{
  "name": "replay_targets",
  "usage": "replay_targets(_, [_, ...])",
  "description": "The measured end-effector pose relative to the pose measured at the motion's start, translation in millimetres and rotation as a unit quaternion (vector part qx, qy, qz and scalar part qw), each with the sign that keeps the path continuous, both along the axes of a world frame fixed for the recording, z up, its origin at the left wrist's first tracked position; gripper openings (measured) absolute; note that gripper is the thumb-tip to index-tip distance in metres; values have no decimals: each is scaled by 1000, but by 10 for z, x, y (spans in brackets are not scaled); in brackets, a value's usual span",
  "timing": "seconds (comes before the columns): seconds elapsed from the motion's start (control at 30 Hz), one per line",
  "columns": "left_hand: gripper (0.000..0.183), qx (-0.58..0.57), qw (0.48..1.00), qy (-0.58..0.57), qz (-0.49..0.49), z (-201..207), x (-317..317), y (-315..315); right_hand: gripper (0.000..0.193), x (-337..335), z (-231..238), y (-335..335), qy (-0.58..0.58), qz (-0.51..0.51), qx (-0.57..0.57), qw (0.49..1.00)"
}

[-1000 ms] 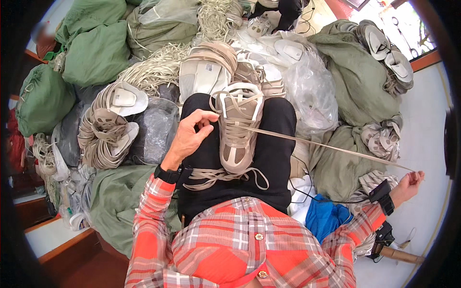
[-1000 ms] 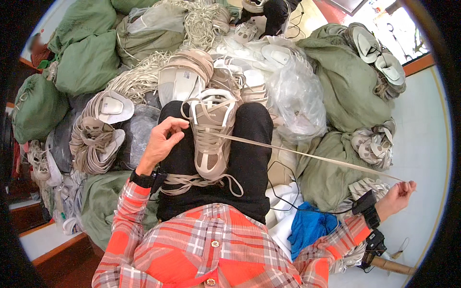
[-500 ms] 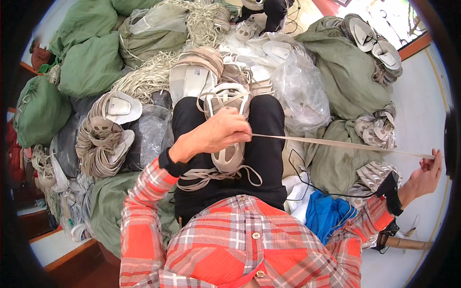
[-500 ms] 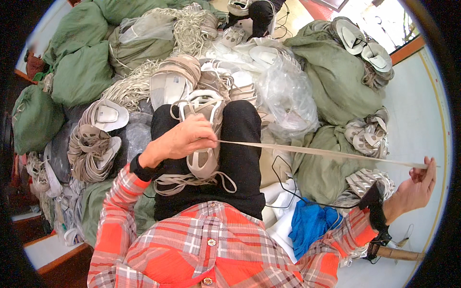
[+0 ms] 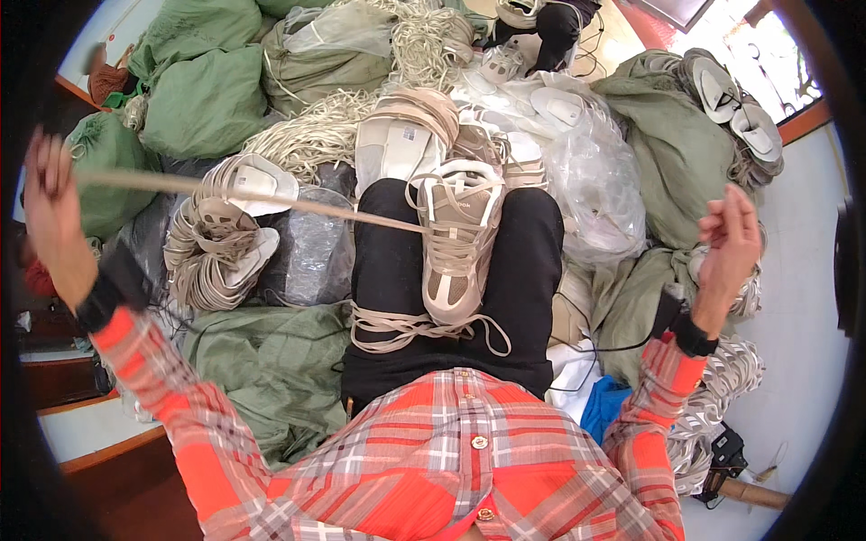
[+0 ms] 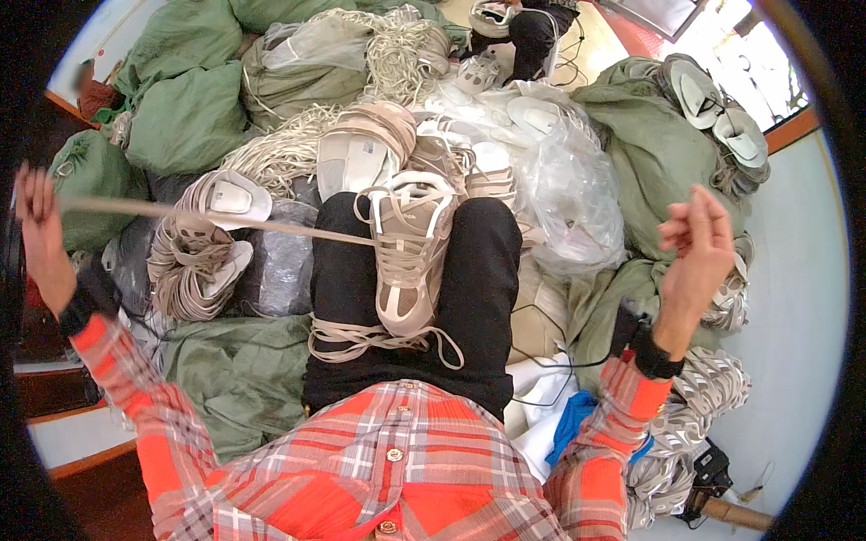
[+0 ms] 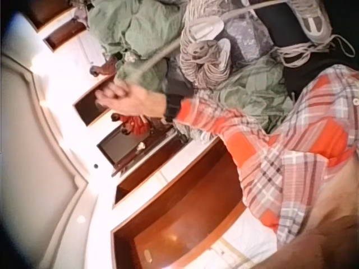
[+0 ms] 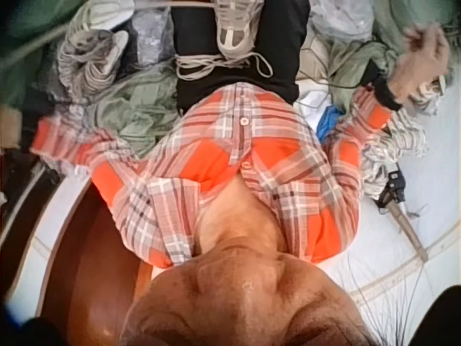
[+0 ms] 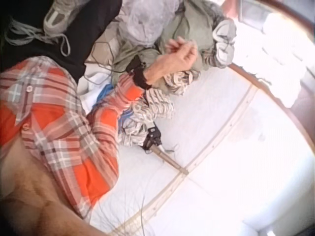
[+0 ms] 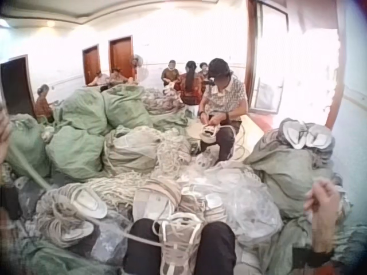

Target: Lace a tan and white sneaker while seated among bags of components.

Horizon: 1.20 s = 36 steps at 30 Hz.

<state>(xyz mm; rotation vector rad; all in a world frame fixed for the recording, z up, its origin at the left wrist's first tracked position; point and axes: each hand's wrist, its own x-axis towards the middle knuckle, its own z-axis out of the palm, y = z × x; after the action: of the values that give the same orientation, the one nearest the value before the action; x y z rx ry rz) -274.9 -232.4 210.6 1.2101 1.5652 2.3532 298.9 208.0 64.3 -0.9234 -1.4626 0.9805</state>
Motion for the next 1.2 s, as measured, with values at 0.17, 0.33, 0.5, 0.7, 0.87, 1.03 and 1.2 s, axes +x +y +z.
replay_targets(0.17, [19, -370, 825, 252, 345, -1260, 1029, 355, 19, -318, -617, -278, -49, 52, -124, 990])
replay_targets(0.33, [15, -442, 887, -49, -124, -2435, 2303, 1425, 16, -953, -930, -776, -83, 238, -236, 938])
replay_targets(0.5, [15, -439, 893, -7, -95, -2872, 2596, 1843, 14, -1114, -1133, -1088, -119, 305, -285, 901])
replay_targets(0.7, [14, -442, 884, 150, -22, -2894, 2681, 1913, 14, -1081, -1235, -1135, -127, 293, -305, 897])
replay_targets(0.87, [14, -441, 892, 93, -17, -2905, 2733, 1949, 14, -1098, -1284, -1164, -125, 300, -319, 891])
replay_targets(1.03, [14, -416, 906, 77, 7, -2995, 2780, 1984, 14, -1107, -1289, -1219, -131, 306, -322, 886])
replay_targets(1.2, [14, -422, 904, 56, 37, -3056, 2815, 1998, 15, -1111, -1265, -1238, -133, 310, -323, 884])
